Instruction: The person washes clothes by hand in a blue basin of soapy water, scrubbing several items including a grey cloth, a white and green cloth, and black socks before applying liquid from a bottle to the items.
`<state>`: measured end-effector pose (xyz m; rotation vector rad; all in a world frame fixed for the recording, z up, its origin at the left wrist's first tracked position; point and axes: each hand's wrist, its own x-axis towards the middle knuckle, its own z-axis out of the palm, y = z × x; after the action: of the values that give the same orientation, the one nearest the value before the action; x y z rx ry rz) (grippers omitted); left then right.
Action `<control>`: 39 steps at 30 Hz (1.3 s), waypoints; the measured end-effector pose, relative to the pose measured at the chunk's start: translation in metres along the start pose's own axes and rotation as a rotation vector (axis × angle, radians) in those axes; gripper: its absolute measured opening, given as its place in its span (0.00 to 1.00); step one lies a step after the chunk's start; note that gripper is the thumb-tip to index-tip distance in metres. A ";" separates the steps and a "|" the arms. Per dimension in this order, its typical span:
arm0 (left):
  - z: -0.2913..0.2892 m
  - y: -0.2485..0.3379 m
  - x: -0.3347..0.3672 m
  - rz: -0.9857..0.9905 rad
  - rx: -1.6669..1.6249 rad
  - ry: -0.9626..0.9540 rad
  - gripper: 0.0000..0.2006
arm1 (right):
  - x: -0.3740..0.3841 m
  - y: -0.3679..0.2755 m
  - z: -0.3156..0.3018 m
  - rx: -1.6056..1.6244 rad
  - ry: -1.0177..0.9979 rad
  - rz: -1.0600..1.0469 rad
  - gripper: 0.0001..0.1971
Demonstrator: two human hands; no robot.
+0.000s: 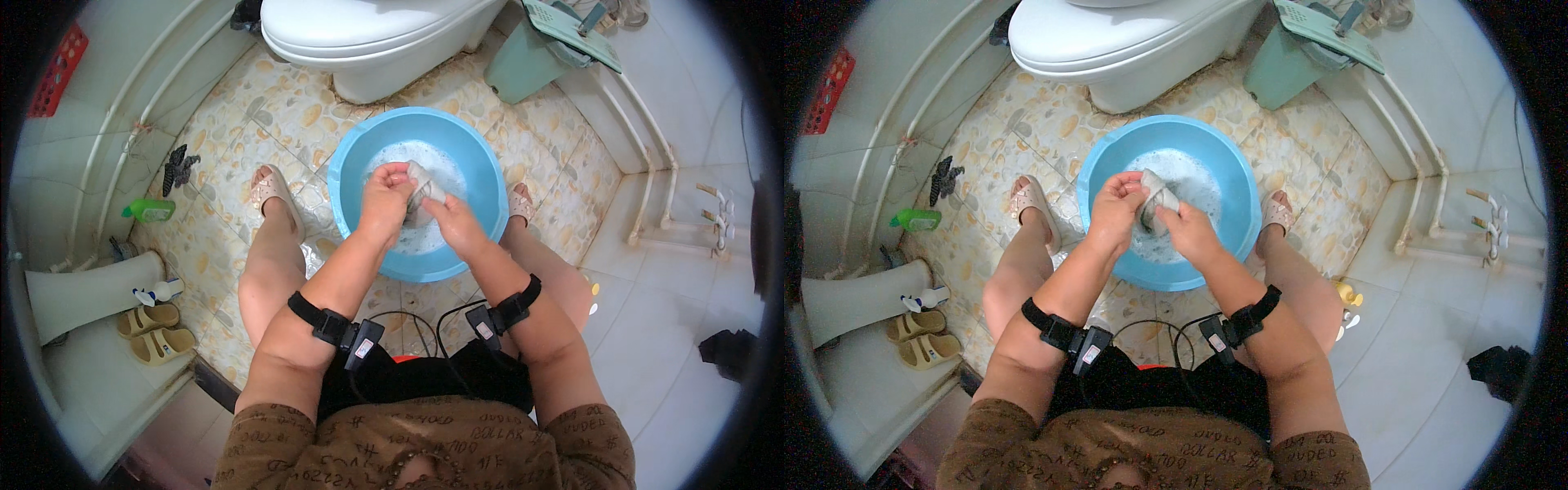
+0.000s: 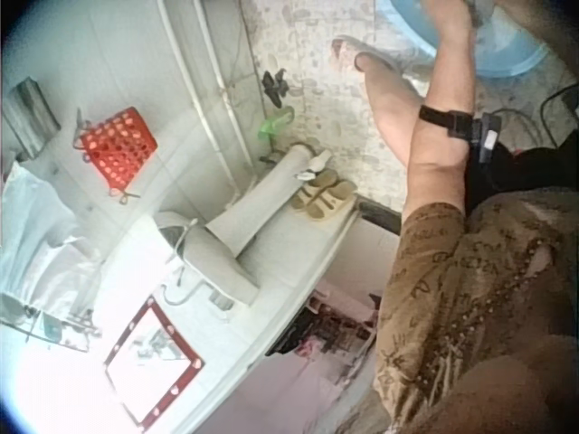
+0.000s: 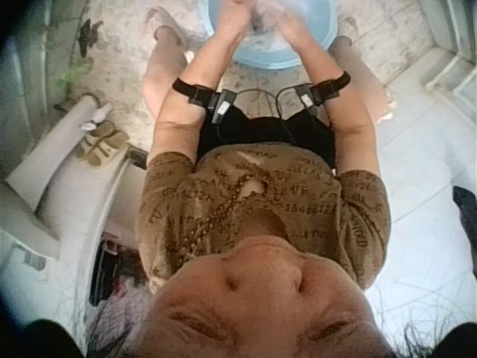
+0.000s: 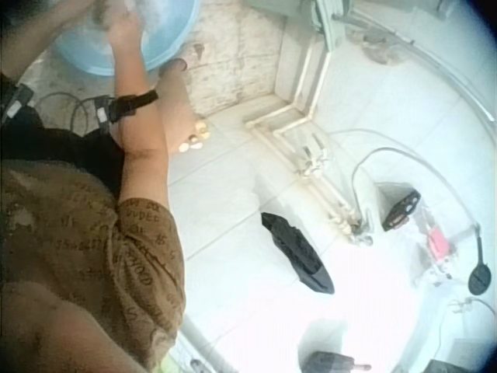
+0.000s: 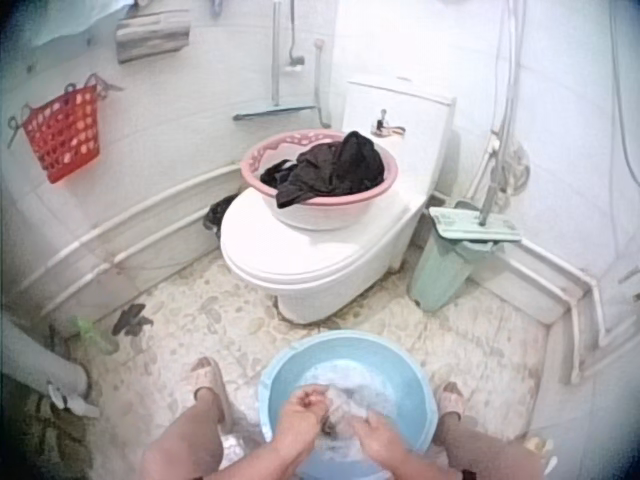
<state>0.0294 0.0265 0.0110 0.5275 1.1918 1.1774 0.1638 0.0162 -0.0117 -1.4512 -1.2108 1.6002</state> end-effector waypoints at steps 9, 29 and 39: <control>-0.009 0.009 -0.001 -0.063 0.708 -0.200 0.10 | -0.001 -0.040 -0.034 -0.216 0.251 -0.202 0.13; 0.002 0.015 0.000 -0.169 0.120 0.091 0.21 | 0.023 -0.070 -0.015 -0.611 0.098 -0.375 0.28; -0.003 -0.022 0.008 -0.703 -0.569 -0.325 0.24 | -0.050 -0.056 0.031 -0.250 -0.209 -0.250 0.15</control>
<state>0.0349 0.0253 -0.0121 -0.1371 0.6243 0.7242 0.1356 -0.0153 0.0572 -1.2399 -1.6929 1.4955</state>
